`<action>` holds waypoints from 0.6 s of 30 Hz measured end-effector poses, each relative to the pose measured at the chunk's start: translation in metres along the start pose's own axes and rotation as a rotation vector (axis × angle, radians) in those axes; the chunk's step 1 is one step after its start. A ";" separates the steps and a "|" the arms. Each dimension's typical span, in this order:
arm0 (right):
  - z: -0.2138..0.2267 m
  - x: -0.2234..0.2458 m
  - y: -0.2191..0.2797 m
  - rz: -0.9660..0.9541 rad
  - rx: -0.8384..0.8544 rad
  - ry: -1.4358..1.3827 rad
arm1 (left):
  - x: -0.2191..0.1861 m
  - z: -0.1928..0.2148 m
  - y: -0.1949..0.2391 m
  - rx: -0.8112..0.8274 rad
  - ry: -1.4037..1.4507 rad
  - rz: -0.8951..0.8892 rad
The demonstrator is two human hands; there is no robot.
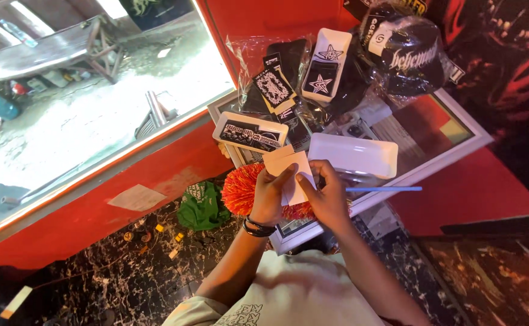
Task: The person handles several small rectangular cards with black and white designs, placing them into a white rectangular tray. After arranging the cards, the person uses a red fluffy duster to wipe the inside of the tray and the surrounding counter area.
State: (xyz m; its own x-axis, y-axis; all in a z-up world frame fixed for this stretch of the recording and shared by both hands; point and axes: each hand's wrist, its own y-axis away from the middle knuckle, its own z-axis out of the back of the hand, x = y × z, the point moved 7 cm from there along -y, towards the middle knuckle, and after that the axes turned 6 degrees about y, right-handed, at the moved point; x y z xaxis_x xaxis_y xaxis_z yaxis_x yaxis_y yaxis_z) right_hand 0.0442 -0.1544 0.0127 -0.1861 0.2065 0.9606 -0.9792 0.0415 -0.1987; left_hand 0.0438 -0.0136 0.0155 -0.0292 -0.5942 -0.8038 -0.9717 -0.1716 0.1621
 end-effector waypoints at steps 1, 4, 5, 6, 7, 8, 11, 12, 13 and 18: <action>0.000 0.003 0.000 0.008 0.012 0.001 | -0.005 -0.003 0.003 -0.002 -0.019 -0.022; 0.003 0.001 -0.001 0.009 0.044 0.000 | -0.014 -0.017 0.016 -0.020 0.016 -0.050; 0.005 0.002 0.000 0.010 0.054 -0.001 | -0.017 -0.020 0.020 -0.029 0.018 -0.055; 0.008 0.004 0.000 0.024 0.051 0.006 | -0.020 -0.024 0.024 -0.033 0.018 -0.063; 0.011 0.006 0.001 0.038 0.047 0.012 | -0.023 -0.029 0.028 -0.037 0.019 -0.072; 0.014 0.007 0.001 0.036 0.050 0.012 | -0.019 -0.027 0.028 -0.041 0.019 -0.071; 0.020 0.013 0.003 0.056 0.068 -0.002 | -0.012 -0.030 0.031 -0.035 0.030 -0.099; 0.022 0.018 0.004 0.067 0.058 0.008 | -0.013 -0.033 0.034 -0.034 0.020 -0.102; 0.024 0.023 0.005 0.077 0.049 0.019 | -0.014 -0.036 0.037 -0.032 0.010 -0.104; 0.030 0.010 0.005 0.056 0.032 0.003 | 0.002 -0.025 0.037 -0.004 0.051 -0.062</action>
State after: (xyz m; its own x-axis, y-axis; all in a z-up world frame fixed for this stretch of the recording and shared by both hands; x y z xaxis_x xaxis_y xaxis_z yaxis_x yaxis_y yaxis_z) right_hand 0.0351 -0.1816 0.0275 -0.2406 0.2102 0.9476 -0.9693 -0.0012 -0.2458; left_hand 0.0140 -0.0408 0.0340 0.0430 -0.6216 -0.7822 -0.9703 -0.2126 0.1156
